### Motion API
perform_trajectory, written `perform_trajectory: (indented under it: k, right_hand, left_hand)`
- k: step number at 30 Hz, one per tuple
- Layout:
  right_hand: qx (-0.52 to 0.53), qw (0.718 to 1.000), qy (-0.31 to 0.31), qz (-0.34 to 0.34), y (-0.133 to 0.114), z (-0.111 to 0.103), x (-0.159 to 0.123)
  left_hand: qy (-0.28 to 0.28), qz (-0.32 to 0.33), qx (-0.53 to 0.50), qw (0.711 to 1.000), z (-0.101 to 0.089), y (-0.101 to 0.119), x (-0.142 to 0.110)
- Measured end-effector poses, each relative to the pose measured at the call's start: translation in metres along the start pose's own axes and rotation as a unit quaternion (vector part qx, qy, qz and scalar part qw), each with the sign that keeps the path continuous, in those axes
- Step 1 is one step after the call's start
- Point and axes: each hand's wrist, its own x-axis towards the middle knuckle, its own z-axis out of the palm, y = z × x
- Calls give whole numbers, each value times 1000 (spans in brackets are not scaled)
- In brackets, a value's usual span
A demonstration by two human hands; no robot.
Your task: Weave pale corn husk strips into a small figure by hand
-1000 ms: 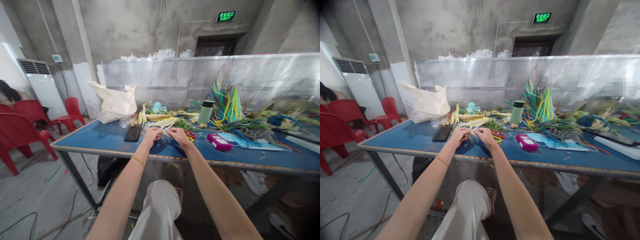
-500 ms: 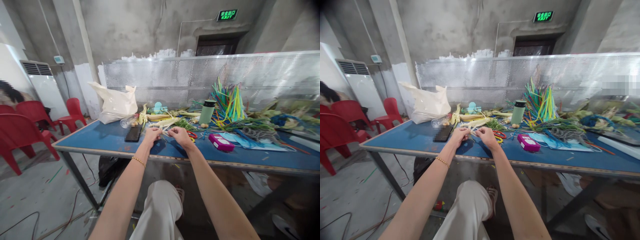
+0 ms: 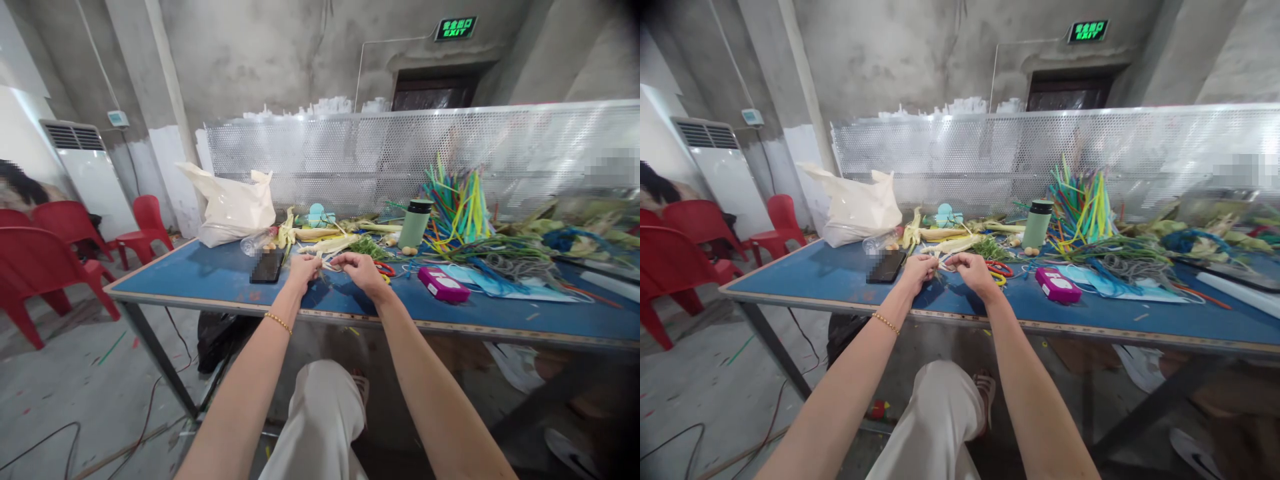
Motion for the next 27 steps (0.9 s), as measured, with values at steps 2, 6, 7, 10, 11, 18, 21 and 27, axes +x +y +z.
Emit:
perform_trajectory:
  k: [2, 6, 7, 10, 11, 18, 21, 27]
  right_hand:
    - [25, 1000, -18, -2, -1, 0, -1]
    - [73, 997, -15, 8, -2, 3, -3]
    - [75, 997, -5, 10, -2, 4, -3]
    - [55, 998, 31, 5, -2, 4, -2]
    - [44, 998, 42, -3, -2, 4, -2]
    - [52, 997, 49, 1, -7, 11, -5]
    - [73, 996, 15, 41, -8, 13, -6]
    - [51, 998, 23, 42, -7, 12, -4]
  left_hand:
    - [-2, -1, 4, 1000, 0, 0, 0]
    - [-8, 1, 14, 1000, 0, -1, -1]
    - [-12, 3, 15, 1000, 0, 0, -1]
    - [-20, 7, 19, 1000, 0, -1, -2]
    - [-20, 8, 22, 1000, 1, -1, -2]
    - [-11, 8, 36, 999, 2, -3, 0]
    - [-18, 9, 29, 999, 2, -2, 0]
    - [-43, 21, 57, 997, 1, -1, -2]
